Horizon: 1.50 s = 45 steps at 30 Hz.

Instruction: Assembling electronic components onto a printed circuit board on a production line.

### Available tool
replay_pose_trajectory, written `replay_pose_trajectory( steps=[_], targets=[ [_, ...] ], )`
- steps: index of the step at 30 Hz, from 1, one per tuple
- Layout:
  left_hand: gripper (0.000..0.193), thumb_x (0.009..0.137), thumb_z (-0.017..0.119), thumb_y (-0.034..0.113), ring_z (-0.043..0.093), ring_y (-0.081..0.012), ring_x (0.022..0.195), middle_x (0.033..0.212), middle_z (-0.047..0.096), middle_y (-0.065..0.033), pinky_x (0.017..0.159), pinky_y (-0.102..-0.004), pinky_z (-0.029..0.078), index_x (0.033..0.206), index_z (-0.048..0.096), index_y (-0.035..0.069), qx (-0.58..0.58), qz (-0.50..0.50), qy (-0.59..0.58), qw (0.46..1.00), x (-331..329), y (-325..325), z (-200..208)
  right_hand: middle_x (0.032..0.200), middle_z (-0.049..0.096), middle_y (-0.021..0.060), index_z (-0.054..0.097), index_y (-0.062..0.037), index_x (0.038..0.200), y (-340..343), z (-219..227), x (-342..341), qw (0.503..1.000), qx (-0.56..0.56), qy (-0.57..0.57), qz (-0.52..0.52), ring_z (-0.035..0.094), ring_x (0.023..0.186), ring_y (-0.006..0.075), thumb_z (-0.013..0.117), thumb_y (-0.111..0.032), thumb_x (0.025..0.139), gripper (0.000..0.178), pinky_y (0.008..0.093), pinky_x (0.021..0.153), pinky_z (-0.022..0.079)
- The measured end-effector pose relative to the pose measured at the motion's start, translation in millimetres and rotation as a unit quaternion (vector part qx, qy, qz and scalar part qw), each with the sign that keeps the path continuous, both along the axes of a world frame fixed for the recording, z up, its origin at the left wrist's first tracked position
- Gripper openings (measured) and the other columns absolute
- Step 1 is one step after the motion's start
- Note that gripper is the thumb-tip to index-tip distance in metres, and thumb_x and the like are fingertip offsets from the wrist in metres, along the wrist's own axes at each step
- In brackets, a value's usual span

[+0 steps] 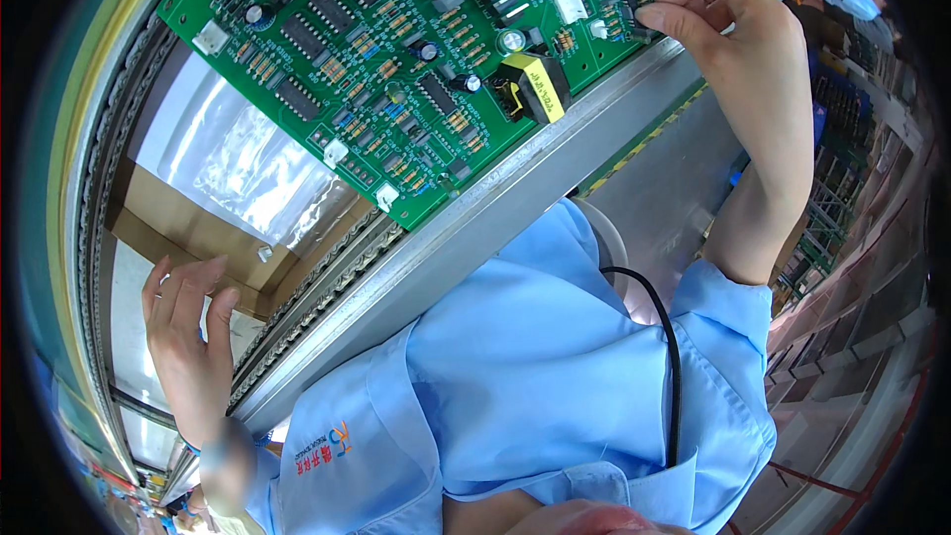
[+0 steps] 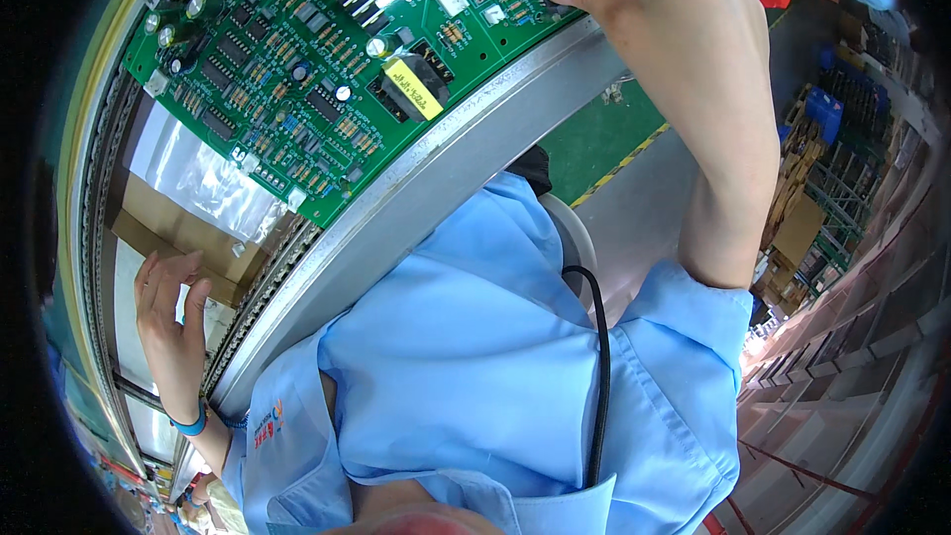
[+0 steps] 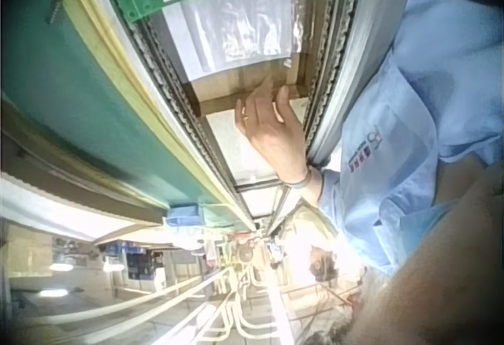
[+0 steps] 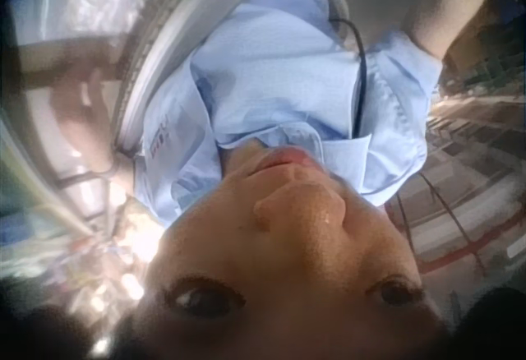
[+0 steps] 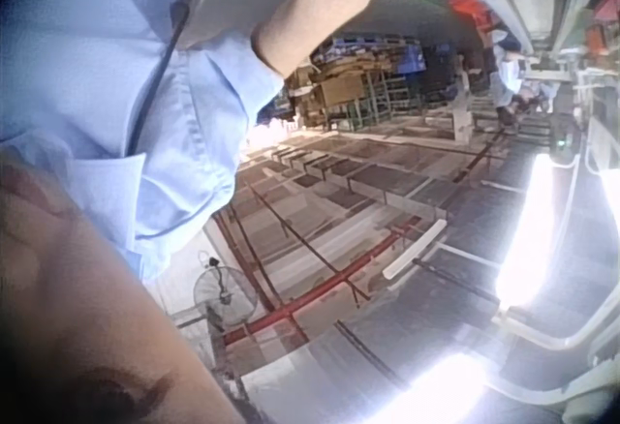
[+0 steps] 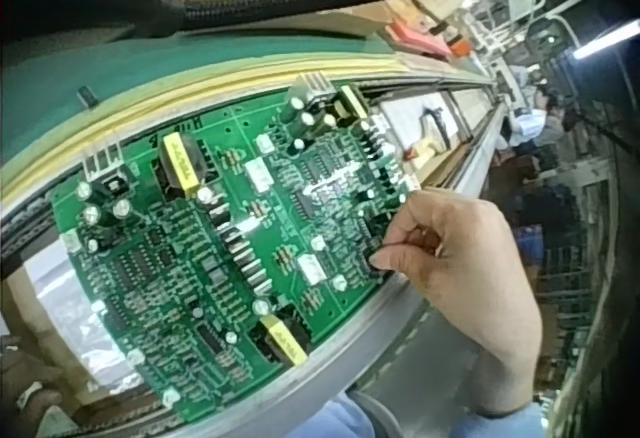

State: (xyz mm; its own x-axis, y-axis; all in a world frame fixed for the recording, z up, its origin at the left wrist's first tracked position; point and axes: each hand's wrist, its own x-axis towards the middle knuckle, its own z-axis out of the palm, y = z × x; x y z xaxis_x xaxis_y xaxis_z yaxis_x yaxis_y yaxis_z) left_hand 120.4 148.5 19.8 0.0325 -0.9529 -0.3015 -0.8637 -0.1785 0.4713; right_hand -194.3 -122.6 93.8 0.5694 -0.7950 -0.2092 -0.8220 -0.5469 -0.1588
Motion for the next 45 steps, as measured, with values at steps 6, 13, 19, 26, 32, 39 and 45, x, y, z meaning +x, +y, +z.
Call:
replay_pose_trajectory(
  steps=[6,13,19,26,32,39,45],
  targets=[
    [0.015,0.087,0.065,0.009,0.063,-0.0297,0.087,0.091,0.065,-0.0111,0.103,-0.0474,0.041,0.100,0.066,0.002,0.010,0.019,0.009,1.000,5.1,5.1,0.7,0.060,0.058,0.0127,0.064,0.0029,0.075,7.4,27.4,62.5,0.981,0.005,-0.038,-0.189,0.059,0.055,0.0176,0.077,0.003,0.070,0.014,0.0307,0.052,0.046],
    [0.016,0.079,0.069,0.006,0.062,-0.0300,0.087,0.091,0.065,-0.0113,0.098,-0.0462,0.044,0.095,0.066,0.002,-0.029,0.008,0.050,0.998,2.2,-7.0,12.9,0.083,0.063,-0.0057,0.067,-0.0017,0.100,5.4,24.2,45.9,0.982,-0.023,-0.184,-0.031,0.050,0.071,0.0009,0.069,-0.008,0.090,0.013,0.0164,0.062,0.035],
    [0.021,0.077,0.072,0.008,0.063,-0.0266,0.081,0.089,0.065,-0.0079,0.097,-0.0439,0.045,0.097,0.067,0.006,-0.074,0.016,0.030,0.997,-1.7,7.2,3.2,0.079,0.066,0.0032,0.067,-0.0030,0.095,16.3,0.8,113.0,0.970,-0.010,-0.222,0.094,0.058,0.064,0.0117,0.067,-0.010,0.088,0.010,0.0251,0.058,0.043],
    [0.019,0.078,0.072,0.008,0.063,-0.0268,0.081,0.087,0.065,-0.0084,0.099,-0.0449,0.044,0.095,0.067,0.006,-0.073,0.024,0.019,0.997,1.7,11.7,6.8,0.074,0.063,0.0038,0.066,-0.0038,0.094,-18.8,-14.2,178.5,0.977,-0.032,-0.146,0.150,0.052,0.060,0.0118,0.066,-0.019,0.089,0.016,0.0272,0.057,0.042],
    [0.021,0.075,0.073,0.008,0.063,-0.0269,0.080,0.086,0.063,-0.0080,0.098,-0.0443,0.044,0.095,0.065,0.006,-0.081,0.021,-0.003,0.996,7.5,17.6,6.7,0.076,0.066,0.0088,0.066,-0.0022,0.091,-16.6,-8.9,203.4,0.975,-0.022,-0.114,0.189,0.060,0.066,0.0174,0.068,-0.023,0.087,0.021,0.0317,0.063,0.047],
    [0.016,0.080,0.069,0.014,0.063,-0.0247,0.080,0.083,0.060,-0.0072,0.098,-0.0416,0.044,0.094,0.063,0.008,-0.097,-0.025,-0.031,0.994,4.6,23.5,-8.5,0.072,0.063,0.0156,0.064,0.0007,0.085,-23.8,1.7,211.3,0.971,-0.075,-0.005,0.227,0.063,0.069,0.0284,0.065,-0.013,0.083,0.014,0.0372,0.065,0.047],
    [0.014,0.081,0.068,0.014,0.063,-0.0263,0.079,0.084,0.061,-0.0081,0.099,-0.0412,0.044,0.094,0.064,0.009,-0.103,-0.022,-0.028,0.994,-4.5,18.7,-7.5,0.085,0.066,0.0190,0.064,-0.0008,0.083,-25.6,2.6,215.2,0.951,-0.140,0.030,0.274,0.065,0.086,0.0366,0.065,-0.011,0.082,0.010,0.0460,0.074,0.051]
  ],
)
